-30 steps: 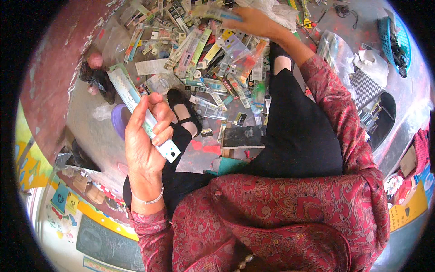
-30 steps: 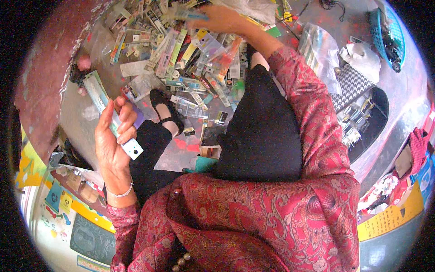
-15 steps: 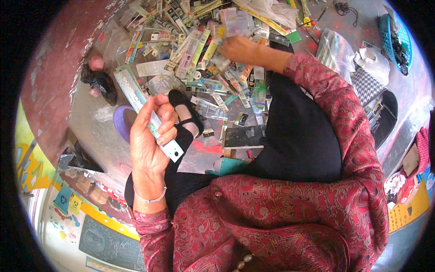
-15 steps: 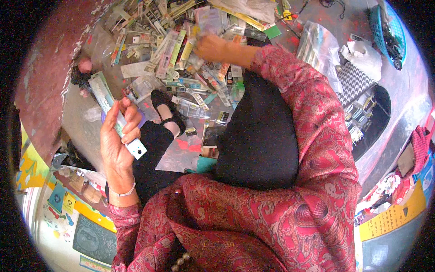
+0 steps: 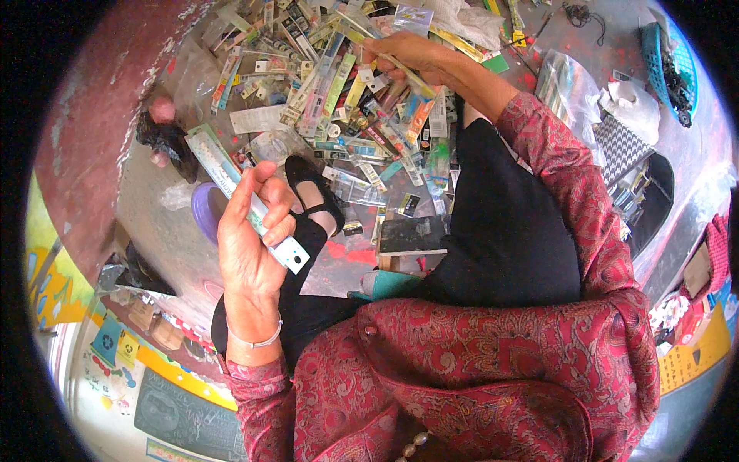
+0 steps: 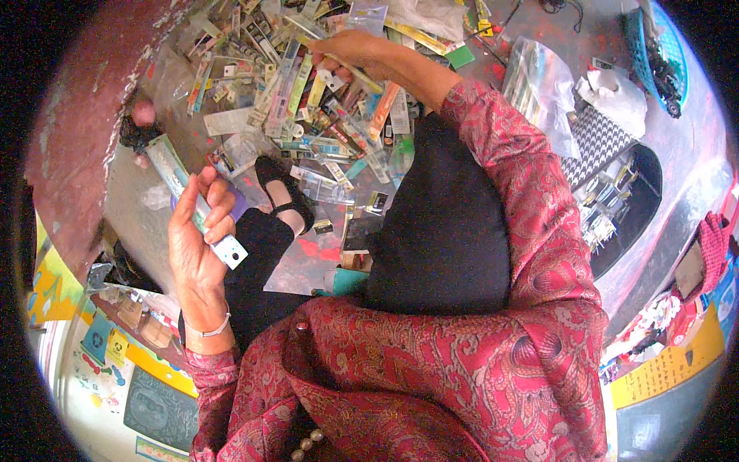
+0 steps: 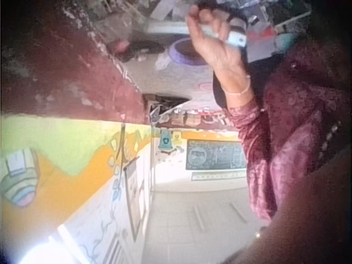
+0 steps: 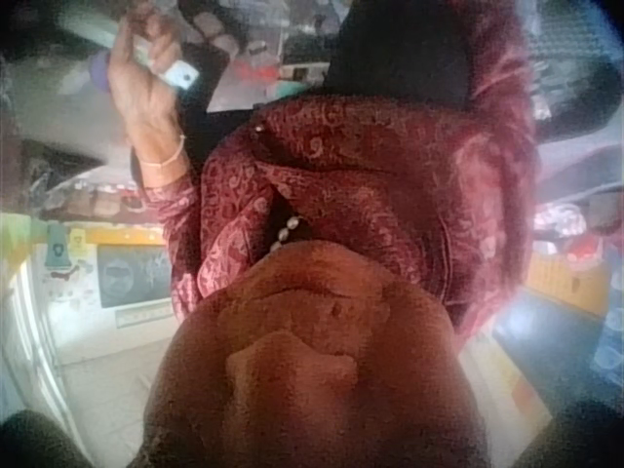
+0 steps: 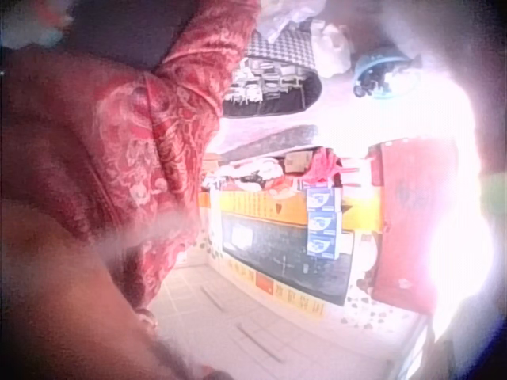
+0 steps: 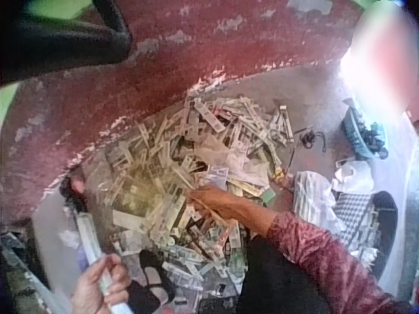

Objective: The person sorts through a pile of small plastic-wrapped items on the floor, picking them up individually, wiping them with a white cloth, and placing them into a black bin.

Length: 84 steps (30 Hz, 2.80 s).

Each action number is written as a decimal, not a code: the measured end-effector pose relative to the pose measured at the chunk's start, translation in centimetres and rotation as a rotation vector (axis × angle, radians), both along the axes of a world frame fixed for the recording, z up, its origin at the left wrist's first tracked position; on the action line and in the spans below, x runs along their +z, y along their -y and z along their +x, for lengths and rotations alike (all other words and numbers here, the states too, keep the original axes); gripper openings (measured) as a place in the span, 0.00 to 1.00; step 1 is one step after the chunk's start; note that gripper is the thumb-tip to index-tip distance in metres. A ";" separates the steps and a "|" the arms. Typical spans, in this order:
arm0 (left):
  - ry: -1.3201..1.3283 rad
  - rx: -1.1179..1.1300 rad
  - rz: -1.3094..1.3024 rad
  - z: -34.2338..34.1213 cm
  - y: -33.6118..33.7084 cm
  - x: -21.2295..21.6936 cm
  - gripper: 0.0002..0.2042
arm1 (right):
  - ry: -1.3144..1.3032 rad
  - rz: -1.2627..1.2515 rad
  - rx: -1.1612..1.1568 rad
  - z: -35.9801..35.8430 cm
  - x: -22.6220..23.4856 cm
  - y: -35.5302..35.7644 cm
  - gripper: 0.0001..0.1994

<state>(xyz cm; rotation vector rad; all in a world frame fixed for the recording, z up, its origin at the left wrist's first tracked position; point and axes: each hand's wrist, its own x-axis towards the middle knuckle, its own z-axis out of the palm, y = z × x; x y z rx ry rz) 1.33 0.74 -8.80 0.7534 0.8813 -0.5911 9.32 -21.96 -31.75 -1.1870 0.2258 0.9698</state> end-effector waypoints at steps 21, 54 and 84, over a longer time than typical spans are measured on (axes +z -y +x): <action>-0.014 -0.017 0.036 -0.4 -0.1 0.1 0.08 | 1.732 -0.562 0.881 -7.8 -7.2 -4.5 0.04; -0.034 -0.075 0.040 -0.1 0.8 -0.1 0.08 | 1.167 -0.640 1.088 -9.9 -2.7 -5.7 0.07; -0.035 -0.092 0.065 0.0 0.9 -0.2 0.08 | 1.237 -0.635 0.621 -3.7 0.6 -1.4 0.11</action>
